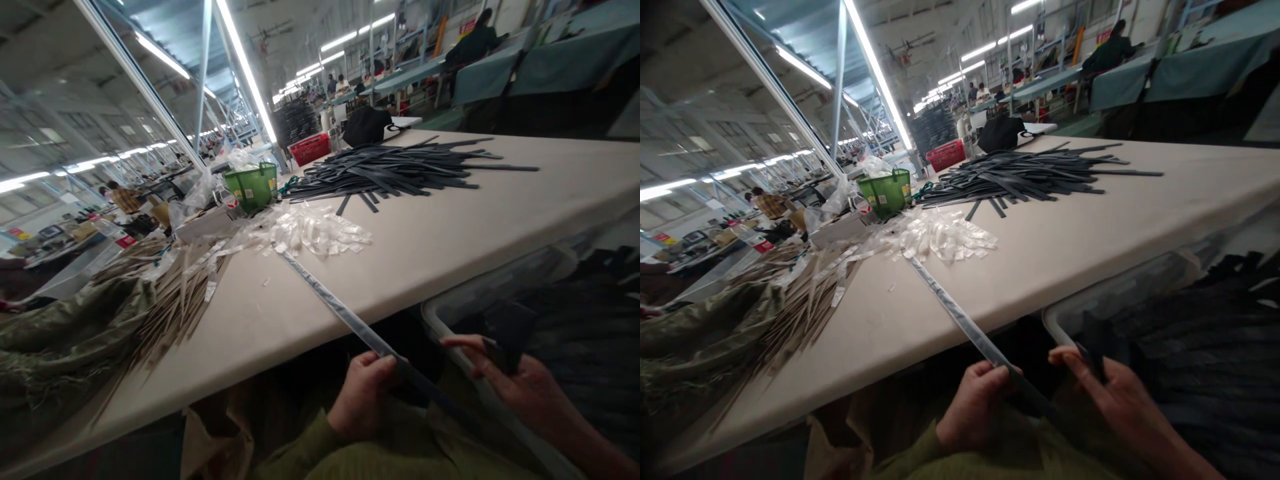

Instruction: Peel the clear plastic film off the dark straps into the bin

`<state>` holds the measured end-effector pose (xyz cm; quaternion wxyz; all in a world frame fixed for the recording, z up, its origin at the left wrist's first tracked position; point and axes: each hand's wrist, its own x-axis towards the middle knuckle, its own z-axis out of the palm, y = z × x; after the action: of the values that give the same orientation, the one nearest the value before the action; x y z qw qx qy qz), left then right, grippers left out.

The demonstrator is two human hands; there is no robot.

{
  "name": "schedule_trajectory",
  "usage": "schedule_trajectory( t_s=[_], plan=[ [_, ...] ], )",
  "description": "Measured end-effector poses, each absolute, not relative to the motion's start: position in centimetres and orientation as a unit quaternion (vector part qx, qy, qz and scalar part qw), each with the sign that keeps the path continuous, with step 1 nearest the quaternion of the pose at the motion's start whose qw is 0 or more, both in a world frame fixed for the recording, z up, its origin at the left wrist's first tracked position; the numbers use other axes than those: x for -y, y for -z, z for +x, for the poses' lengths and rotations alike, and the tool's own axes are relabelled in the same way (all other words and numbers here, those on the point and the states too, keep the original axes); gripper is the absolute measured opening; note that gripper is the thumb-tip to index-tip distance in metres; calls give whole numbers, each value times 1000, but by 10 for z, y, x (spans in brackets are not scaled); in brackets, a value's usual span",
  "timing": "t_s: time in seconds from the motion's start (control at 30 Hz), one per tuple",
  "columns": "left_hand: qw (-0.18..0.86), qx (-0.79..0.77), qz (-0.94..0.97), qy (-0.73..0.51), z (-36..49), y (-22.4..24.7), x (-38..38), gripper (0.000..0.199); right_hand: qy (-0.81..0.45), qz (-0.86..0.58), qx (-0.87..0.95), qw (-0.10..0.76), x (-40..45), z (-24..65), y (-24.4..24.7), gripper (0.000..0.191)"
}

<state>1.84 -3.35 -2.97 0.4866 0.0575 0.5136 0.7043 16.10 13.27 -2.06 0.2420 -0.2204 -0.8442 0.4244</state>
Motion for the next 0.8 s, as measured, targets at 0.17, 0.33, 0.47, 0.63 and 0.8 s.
schedule_trajectory(
  t_s=[0.17,0.33,0.47,0.63,0.8],
  plan=[
    [515,-439,6,-736,5,10,46,25,-420,-28,860,288,-126,172,8,29],
    [514,-427,-2,-744,-1,2,52,23,-316,66,903,283,-110,164,0,32],
    [528,-416,24,-740,0,1,52,25,-263,107,916,282,-107,149,-7,31],
    [542,-415,86,-725,8,0,51,28,-295,96,903,296,-103,127,-11,26],
    [586,-412,101,-691,-1,6,51,42,-444,84,840,301,-109,126,-20,21]
  ],
)
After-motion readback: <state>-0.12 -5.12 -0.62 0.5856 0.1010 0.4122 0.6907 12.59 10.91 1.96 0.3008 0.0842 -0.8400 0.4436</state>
